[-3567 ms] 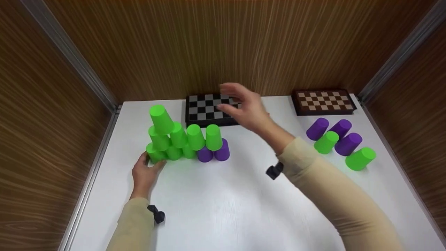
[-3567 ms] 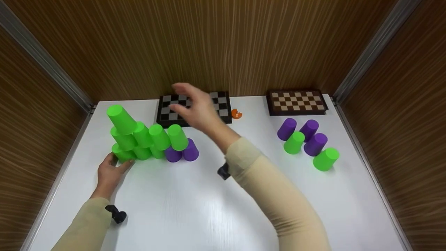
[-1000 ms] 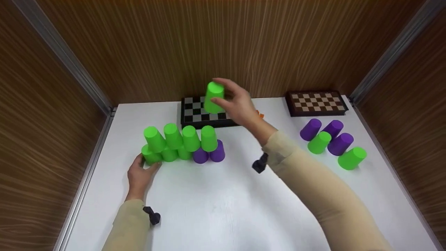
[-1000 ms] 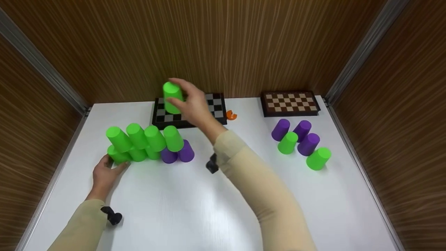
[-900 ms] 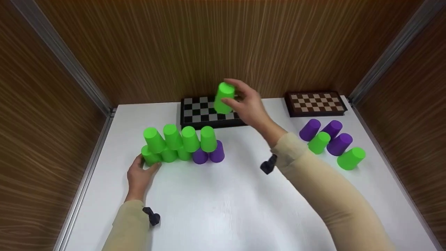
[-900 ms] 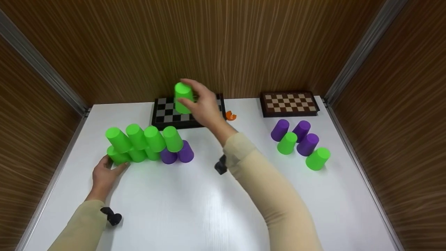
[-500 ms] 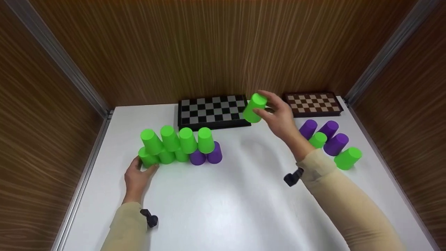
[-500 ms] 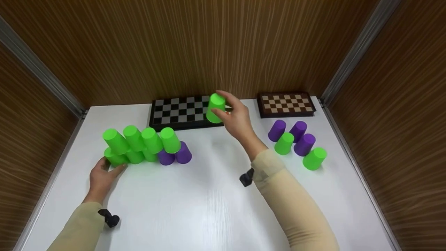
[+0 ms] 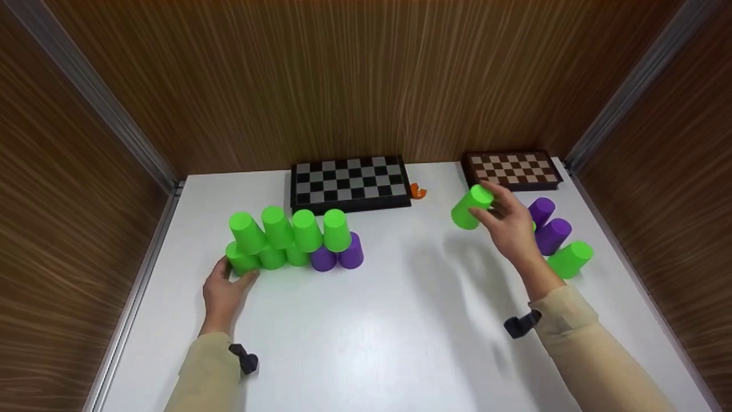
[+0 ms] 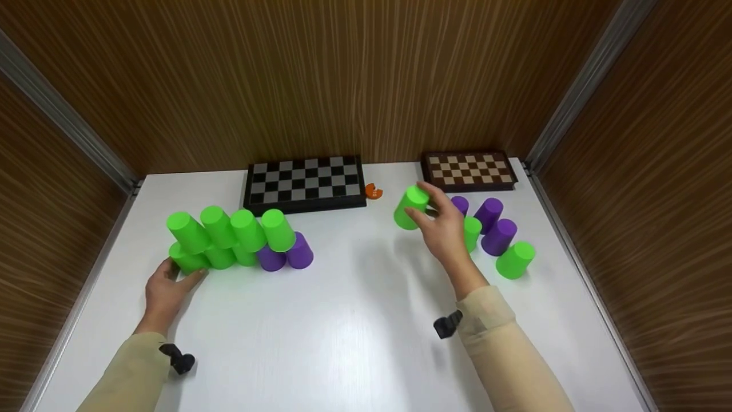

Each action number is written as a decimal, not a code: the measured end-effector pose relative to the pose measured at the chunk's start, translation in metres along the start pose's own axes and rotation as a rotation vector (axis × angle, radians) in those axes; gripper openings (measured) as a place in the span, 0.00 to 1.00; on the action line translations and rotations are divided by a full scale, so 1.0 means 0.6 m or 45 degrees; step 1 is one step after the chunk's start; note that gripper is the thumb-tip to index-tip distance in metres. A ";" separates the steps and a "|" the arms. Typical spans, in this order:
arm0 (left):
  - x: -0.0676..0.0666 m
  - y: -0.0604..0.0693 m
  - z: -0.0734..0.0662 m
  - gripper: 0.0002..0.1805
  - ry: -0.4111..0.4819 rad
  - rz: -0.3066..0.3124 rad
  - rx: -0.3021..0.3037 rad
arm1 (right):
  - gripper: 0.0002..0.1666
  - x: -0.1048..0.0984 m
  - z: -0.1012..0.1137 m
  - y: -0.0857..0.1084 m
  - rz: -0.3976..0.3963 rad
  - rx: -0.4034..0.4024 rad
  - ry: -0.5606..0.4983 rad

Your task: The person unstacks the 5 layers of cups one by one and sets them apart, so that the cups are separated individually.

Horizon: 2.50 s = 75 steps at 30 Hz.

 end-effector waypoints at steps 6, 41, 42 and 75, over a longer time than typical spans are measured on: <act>0.001 -0.002 0.001 0.44 -0.035 0.004 -0.013 | 0.37 -0.048 -0.050 0.032 -0.054 0.023 -0.005; -0.002 0.003 -0.003 0.44 0.012 -0.010 0.003 | 0.39 -0.188 -0.203 0.127 -0.199 0.282 0.099; -0.001 0.003 -0.003 0.45 0.017 -0.008 0.003 | 0.39 -0.190 -0.204 0.127 -0.201 0.286 0.101; -0.007 0.005 -0.010 0.45 -0.001 -0.019 0.010 | 0.40 -0.199 -0.226 0.115 -0.202 0.290 0.118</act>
Point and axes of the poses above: each hand's wrist, its own y-axis away from the middle knuckle, its own x-axis out of the palm, z = x × y, the point moved 10 cm from there along -y, towards the middle knuckle, and after that the axes turned 10 degrees about -y, right-handed, at the moved point
